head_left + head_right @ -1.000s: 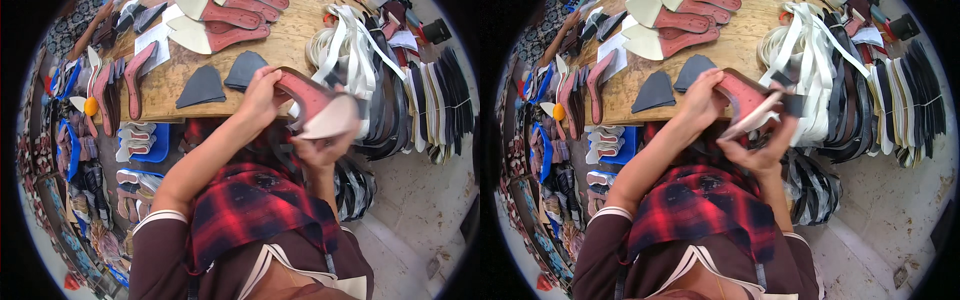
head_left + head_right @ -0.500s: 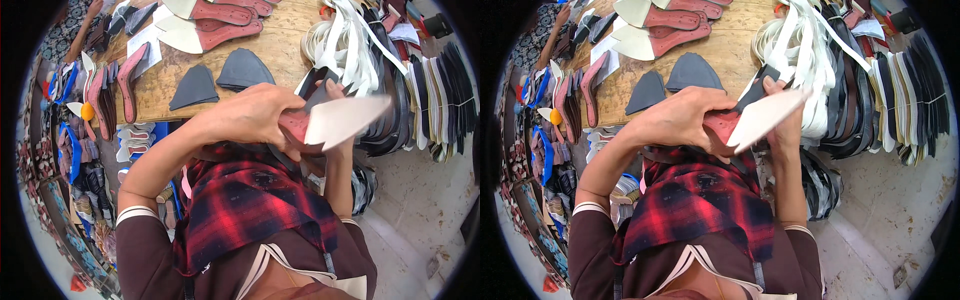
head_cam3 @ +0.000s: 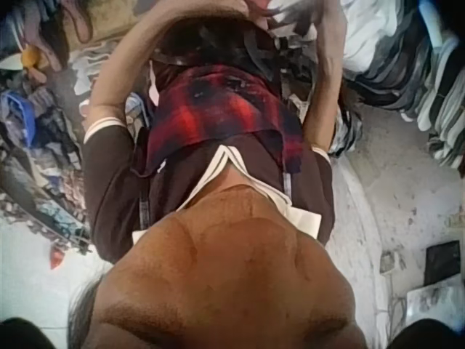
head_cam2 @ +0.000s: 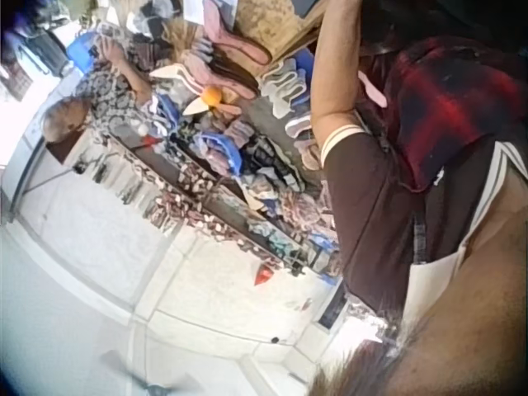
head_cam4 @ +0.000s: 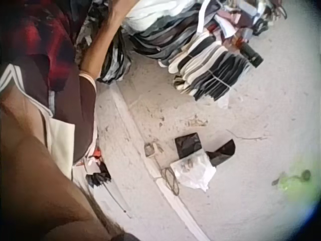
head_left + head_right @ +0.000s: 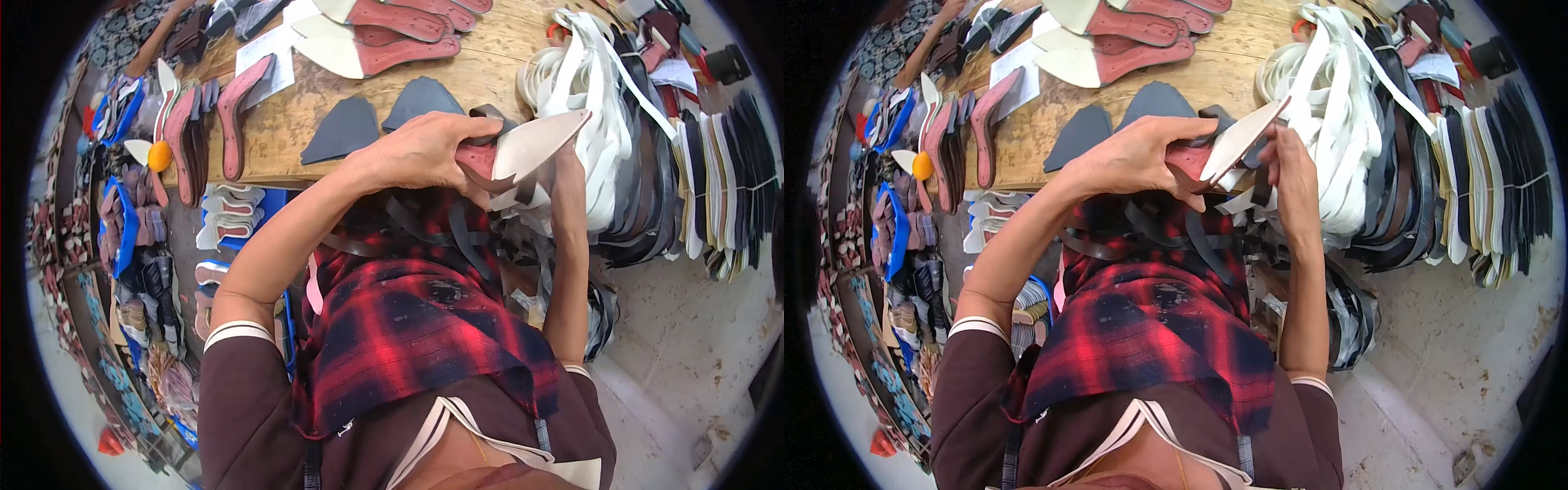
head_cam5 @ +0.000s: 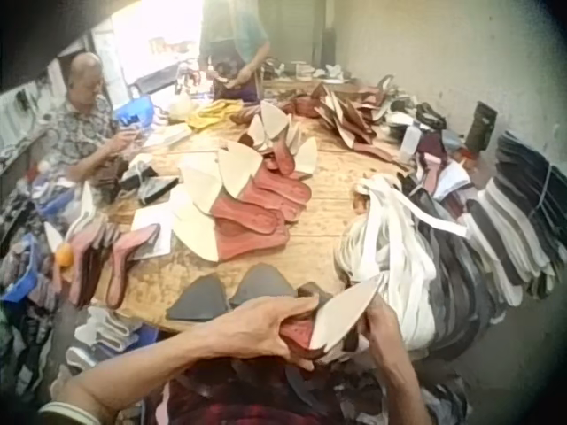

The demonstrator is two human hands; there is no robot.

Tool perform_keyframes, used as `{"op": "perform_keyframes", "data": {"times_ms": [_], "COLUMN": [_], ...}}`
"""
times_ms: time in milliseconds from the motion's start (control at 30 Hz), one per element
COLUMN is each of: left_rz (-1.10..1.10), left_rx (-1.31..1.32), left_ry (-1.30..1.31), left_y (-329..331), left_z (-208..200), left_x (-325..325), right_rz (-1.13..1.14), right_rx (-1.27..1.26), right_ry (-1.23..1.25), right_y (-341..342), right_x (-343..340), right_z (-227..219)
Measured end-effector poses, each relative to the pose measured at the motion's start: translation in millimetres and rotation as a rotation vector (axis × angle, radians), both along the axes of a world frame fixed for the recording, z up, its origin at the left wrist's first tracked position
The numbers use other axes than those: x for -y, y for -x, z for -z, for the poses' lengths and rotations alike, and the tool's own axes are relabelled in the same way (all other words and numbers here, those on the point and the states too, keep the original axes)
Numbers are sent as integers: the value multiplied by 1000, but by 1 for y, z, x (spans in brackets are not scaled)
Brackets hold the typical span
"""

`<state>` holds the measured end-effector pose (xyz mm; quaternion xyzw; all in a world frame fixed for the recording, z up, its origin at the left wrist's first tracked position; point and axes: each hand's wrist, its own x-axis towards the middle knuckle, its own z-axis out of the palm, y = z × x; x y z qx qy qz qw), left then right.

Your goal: The person cuts leather strips using shears, aligns and attaches lining patches onto shoe soles, and presses the materials into place by hand.

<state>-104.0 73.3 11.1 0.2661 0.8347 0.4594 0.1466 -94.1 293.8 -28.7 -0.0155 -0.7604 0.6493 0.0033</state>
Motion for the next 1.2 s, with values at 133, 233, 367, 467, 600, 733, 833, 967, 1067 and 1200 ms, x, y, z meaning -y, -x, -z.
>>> {"op": "perform_keyframes", "data": {"times_ms": [133,233,367,467,600,733,833,967,1067,1200], "left_rz": [15,72,180,197,188,-108,-280,-224,-180,-154], "left_rx": [-13,3,20,17,55,-94,-190,593,648,503], "left_ry": [61,139,173,153,137,124,164,-319,-302,-691], "left_y": [-4,-12,-21,-26,-27,-39,-58,-63,-67,-80], "left_z": [6,-2,-2,2,1,34,51,40,41,26], "left_x": [19,32,39,45,47,41,9,24,28,33], "right_rz": [-293,-365,-396,-438,-409,-146,-172,-76,-66,-74], "right_rx": [395,509,567,558,475,269,17,202,168,283], "right_ry": [277,496,693,592,383,620,197,339,397,451], "right_y": [-16,-15,-10,-12,-11,-12,-47,-50,-48,-47], "right_x": [11,18,19,21,15,6,41,32,37,40], "right_z": [-9,-3,21,14,-13,-23,-15,-22,-1,-4]}}
